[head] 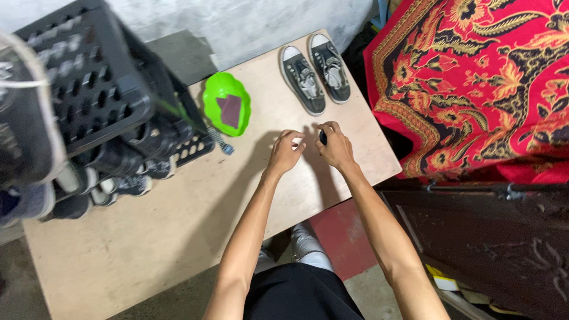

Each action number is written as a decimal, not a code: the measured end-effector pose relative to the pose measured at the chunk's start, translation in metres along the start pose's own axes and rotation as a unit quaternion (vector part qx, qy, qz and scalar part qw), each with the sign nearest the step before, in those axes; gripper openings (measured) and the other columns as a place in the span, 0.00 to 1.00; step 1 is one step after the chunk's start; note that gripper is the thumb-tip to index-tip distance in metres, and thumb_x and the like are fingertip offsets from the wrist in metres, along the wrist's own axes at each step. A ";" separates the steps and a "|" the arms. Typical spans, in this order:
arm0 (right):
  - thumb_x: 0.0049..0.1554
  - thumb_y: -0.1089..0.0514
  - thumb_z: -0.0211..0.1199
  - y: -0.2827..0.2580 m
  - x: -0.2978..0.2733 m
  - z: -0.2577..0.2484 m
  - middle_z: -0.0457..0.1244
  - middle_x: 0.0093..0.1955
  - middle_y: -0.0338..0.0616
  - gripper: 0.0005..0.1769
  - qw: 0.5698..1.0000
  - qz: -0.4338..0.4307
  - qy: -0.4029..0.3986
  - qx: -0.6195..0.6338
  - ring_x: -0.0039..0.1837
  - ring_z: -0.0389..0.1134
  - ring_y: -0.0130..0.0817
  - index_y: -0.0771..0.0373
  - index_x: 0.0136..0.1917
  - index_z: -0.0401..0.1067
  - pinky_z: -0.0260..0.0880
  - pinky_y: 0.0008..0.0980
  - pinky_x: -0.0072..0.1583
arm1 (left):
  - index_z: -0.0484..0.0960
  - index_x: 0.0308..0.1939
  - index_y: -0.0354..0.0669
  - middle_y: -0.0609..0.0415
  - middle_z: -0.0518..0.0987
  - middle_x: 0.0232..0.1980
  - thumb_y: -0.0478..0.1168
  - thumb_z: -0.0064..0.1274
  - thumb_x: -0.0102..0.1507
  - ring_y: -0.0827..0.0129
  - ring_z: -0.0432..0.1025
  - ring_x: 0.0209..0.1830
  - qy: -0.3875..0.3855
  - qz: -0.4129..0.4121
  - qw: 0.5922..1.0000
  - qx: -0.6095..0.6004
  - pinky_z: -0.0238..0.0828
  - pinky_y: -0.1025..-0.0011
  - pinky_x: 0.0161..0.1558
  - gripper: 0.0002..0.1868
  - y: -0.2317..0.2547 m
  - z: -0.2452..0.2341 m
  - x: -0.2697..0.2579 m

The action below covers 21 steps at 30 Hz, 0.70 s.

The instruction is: The person takes a sneaker from a shoe rack, pulls the laces out of the eyelets to unlace it, then threads the laces back through the eyelets and ties them. They place the finished sneaker back on the shoe rack.

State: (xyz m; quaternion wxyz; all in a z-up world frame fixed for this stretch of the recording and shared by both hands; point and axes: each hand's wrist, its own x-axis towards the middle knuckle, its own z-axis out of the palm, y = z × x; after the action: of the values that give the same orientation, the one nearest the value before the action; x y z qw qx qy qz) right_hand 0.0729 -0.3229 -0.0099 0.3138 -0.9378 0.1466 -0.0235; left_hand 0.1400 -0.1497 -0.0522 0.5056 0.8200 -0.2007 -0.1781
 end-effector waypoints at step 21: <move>0.51 0.69 0.63 0.094 0.143 -0.019 0.45 0.80 0.59 0.32 0.996 0.065 -0.026 -0.063 0.53 0.70 0.64 0.57 0.68 0.65 0.70 0.55 0.55 | 0.65 0.65 0.32 0.17 0.55 0.70 0.41 0.74 0.50 0.26 0.62 0.66 0.118 -0.080 0.976 0.163 0.66 0.49 0.60 0.45 0.006 0.091 0.150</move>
State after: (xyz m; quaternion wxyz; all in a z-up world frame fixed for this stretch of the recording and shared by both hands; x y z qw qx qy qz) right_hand 0.1826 -0.4463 -0.0574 0.2586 -0.9444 0.2006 0.0308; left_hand 0.2226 -0.2973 -0.0984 0.3690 0.9202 -0.0994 -0.0848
